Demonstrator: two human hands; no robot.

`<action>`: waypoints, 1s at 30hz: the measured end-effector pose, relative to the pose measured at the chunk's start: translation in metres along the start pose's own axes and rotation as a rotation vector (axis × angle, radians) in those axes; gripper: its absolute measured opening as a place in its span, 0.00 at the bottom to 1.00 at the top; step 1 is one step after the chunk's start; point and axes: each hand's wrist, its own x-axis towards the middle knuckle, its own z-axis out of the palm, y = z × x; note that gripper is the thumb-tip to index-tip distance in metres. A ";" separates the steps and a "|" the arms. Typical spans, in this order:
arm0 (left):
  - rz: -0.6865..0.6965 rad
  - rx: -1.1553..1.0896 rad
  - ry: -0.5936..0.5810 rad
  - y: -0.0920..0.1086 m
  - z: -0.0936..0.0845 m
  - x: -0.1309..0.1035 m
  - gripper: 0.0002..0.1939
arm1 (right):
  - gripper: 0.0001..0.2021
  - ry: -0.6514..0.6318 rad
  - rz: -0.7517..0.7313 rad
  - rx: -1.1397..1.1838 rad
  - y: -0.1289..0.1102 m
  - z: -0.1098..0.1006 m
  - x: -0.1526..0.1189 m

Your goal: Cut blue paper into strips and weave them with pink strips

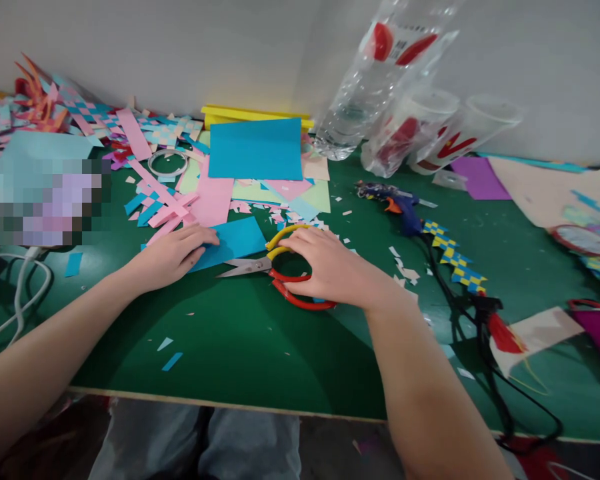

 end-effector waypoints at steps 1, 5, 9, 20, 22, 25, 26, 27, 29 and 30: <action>0.002 -0.024 -0.019 -0.001 -0.001 -0.001 0.16 | 0.23 -0.001 0.004 0.001 0.002 -0.001 0.000; 0.080 -0.066 -0.108 -0.007 -0.002 -0.004 0.20 | 0.24 -0.002 0.024 0.011 0.006 -0.002 0.000; 0.022 -0.010 -0.134 -0.005 0.004 -0.005 0.32 | 0.23 -0.008 0.027 0.018 -0.001 -0.002 0.000; -0.049 -0.061 -0.172 0.006 -0.001 0.001 0.27 | 0.28 0.045 0.117 0.062 -0.012 0.004 0.003; -0.039 -0.060 -0.164 0.004 0.000 0.001 0.27 | 0.28 0.042 0.128 0.099 -0.013 0.003 0.003; -0.025 -0.045 -0.162 0.002 0.002 0.000 0.27 | 0.25 0.020 0.111 0.119 -0.013 0.003 0.003; -0.022 -0.040 -0.165 0.001 0.002 0.000 0.27 | 0.24 0.017 0.100 0.124 -0.012 0.003 0.003; -0.023 -0.035 -0.170 0.000 0.002 0.000 0.27 | 0.24 0.015 0.084 0.130 -0.011 0.004 0.004; -0.028 -0.023 -0.182 0.000 0.002 0.000 0.27 | 0.22 0.022 0.034 0.144 -0.009 0.004 0.004; -0.030 -0.017 -0.186 -0.001 0.001 0.000 0.27 | 0.20 0.027 0.007 0.152 -0.008 0.004 0.004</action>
